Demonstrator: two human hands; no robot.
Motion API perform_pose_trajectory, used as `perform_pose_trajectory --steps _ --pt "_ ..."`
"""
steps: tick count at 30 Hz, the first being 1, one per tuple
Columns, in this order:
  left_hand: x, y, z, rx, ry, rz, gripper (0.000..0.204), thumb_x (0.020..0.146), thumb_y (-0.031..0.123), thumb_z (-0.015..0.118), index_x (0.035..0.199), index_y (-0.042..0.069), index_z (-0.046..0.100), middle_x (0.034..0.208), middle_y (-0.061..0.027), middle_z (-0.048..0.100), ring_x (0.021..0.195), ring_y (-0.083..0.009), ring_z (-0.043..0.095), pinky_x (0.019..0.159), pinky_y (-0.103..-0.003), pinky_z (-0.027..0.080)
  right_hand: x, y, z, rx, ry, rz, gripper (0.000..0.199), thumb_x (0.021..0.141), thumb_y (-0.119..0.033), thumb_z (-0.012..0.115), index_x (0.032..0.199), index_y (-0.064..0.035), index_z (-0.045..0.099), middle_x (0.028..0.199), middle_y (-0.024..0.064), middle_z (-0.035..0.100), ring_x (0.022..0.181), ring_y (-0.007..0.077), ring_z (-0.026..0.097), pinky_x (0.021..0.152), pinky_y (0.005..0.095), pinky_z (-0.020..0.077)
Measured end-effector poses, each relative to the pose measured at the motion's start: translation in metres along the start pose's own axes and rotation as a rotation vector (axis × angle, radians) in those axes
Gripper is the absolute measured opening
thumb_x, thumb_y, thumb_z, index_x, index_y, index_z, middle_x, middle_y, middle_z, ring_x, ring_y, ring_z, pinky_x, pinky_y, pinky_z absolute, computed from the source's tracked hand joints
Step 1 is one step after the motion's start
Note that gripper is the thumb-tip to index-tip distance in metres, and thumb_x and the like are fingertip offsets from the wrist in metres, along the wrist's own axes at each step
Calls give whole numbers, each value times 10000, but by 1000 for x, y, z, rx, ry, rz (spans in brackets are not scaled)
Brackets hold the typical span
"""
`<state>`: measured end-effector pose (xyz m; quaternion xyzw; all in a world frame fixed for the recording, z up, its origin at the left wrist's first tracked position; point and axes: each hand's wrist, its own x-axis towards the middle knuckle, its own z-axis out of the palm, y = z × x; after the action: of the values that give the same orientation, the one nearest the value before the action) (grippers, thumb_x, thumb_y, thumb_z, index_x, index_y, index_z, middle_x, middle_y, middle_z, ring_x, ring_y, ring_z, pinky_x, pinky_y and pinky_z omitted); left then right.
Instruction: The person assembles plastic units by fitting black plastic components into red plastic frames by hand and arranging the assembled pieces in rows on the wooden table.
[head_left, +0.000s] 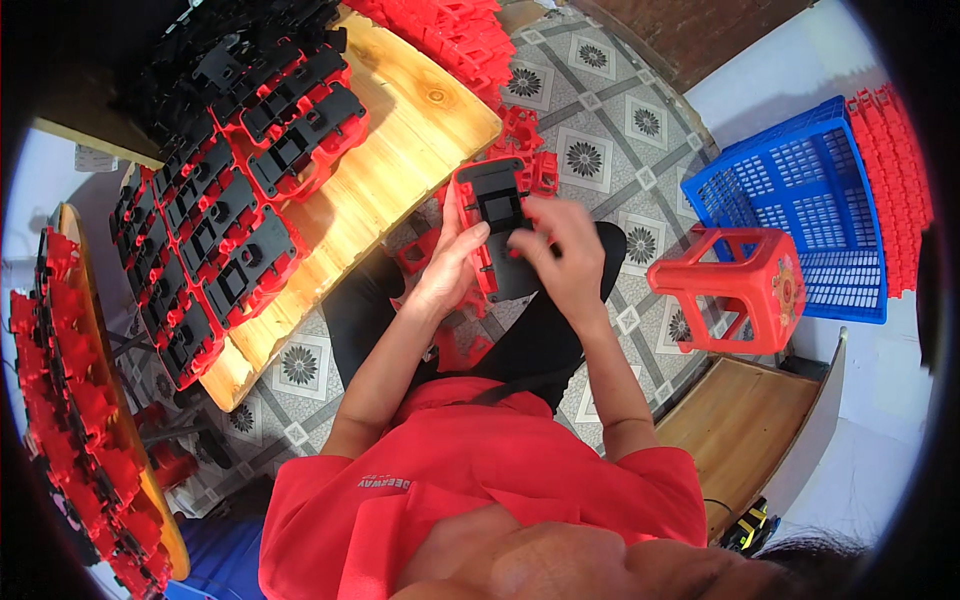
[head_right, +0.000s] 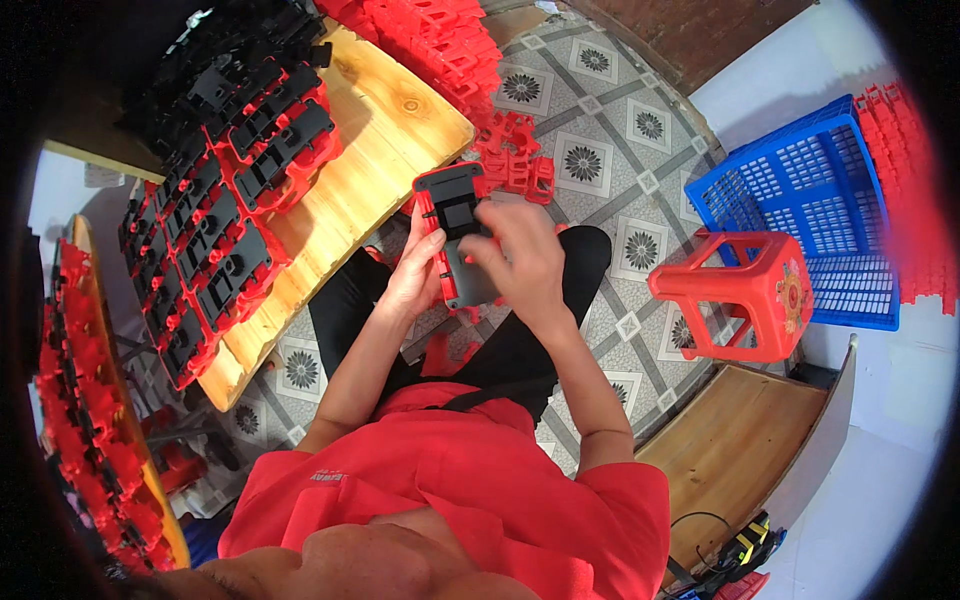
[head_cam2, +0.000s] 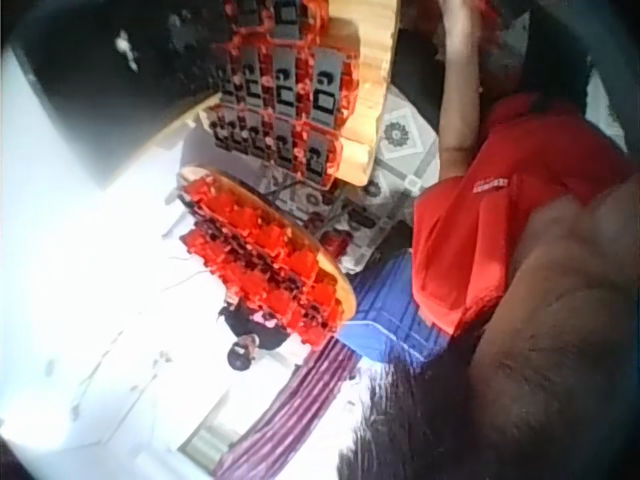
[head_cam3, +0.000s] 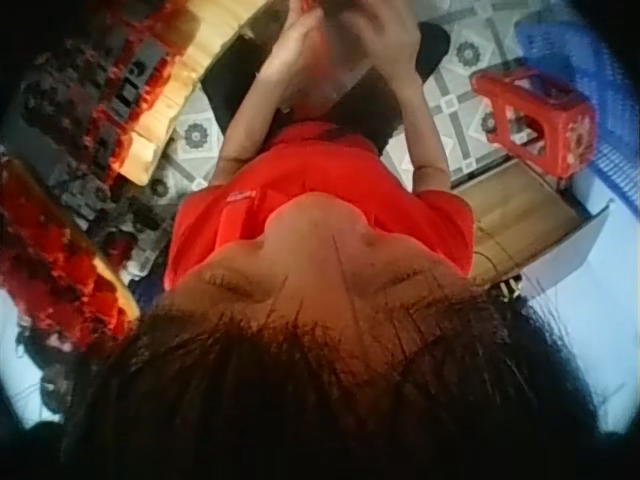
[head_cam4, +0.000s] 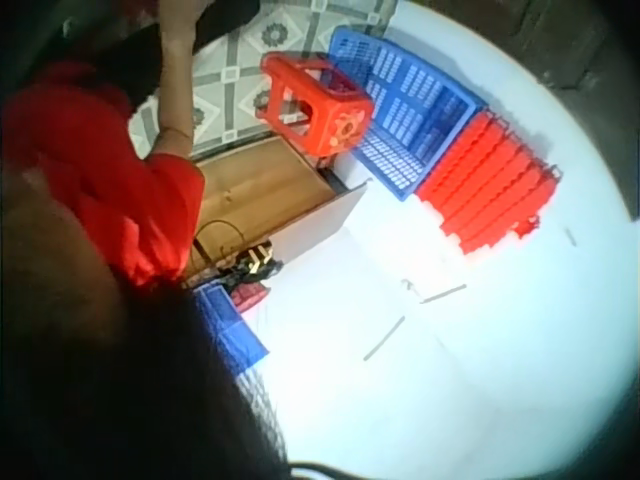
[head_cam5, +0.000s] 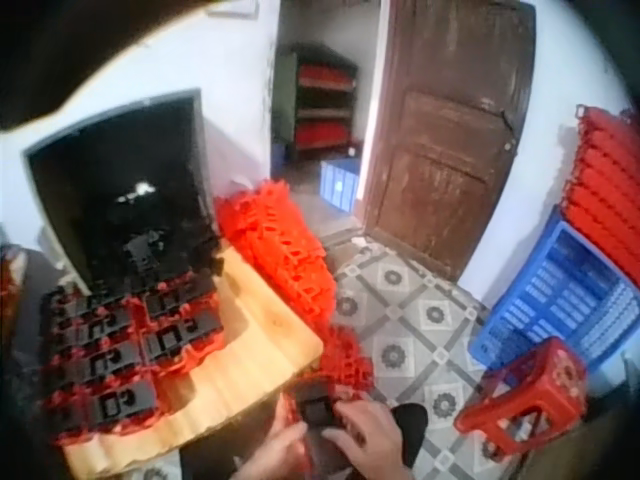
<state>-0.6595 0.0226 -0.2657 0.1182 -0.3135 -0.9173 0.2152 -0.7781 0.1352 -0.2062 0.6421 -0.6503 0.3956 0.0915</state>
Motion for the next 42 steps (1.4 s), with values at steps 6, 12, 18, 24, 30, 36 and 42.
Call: perform_pose_trajectory --steps 6,12,18,24,30,36,42 --pt "-7 15 22 90 111 124 750 923 58 541 1522 142 98 1403 -131 389 1270 -213 429 1066 -369 365 30 9 20 833 0 796 477 841 -244 715 1245 -25 587 1095 142 641 996 255 618 866 339 481" --pt "-4 7 22 296 532 528 557 961 136 532 1417 40 228 1315 -107 440 1203 -179 438 1037 -321 350 38 27 20 653 -188 509 686 864 -295 674 1422 -37 369 1353 224 497 1249 339 502 1057 399 366" --pt "-16 21 -2 230 663 741 550 1000 230 493 1421 79 174 1347 -157 407 1154 -193 488 997 -337 397 42 1 50 887 -156 764 748 809 -162 735 1428 -53 330 1268 149 538 1111 203 565 869 335 522" --pt "-91 9 -6 1119 541 678 617 873 157 670 1403 103 359 1324 -154 450 1076 -267 546 961 -411 439 96 32 79 965 -317 768 433 843 -227 709 1188 -20 550 1034 58 657 930 105 615 657 244 504" --pt "-19 58 -12 2201 653 869 619 813 229 684 1391 160 472 1473 -53 407 1372 -321 338 1086 -521 197 105 39 115 1046 -365 514 459 939 -258 611 1302 6 517 1124 44 621 986 98 591 833 244 480" --pt "0 66 -46 2509 842 872 524 865 154 619 1374 217 512 1444 52 470 1361 -267 375 1102 -485 156 88 113 87 851 -42 657 347 966 -278 564 1165 1 617 1037 74 677 902 145 650 807 267 500" --pt "-3 55 -26 2247 666 950 581 795 209 723 1344 137 543 1490 -79 409 1413 -416 231 1128 -561 17 -1 272 117 522 -49 1087 266 927 -268 594 950 -17 678 861 84 695 753 161 658 664 303 521"
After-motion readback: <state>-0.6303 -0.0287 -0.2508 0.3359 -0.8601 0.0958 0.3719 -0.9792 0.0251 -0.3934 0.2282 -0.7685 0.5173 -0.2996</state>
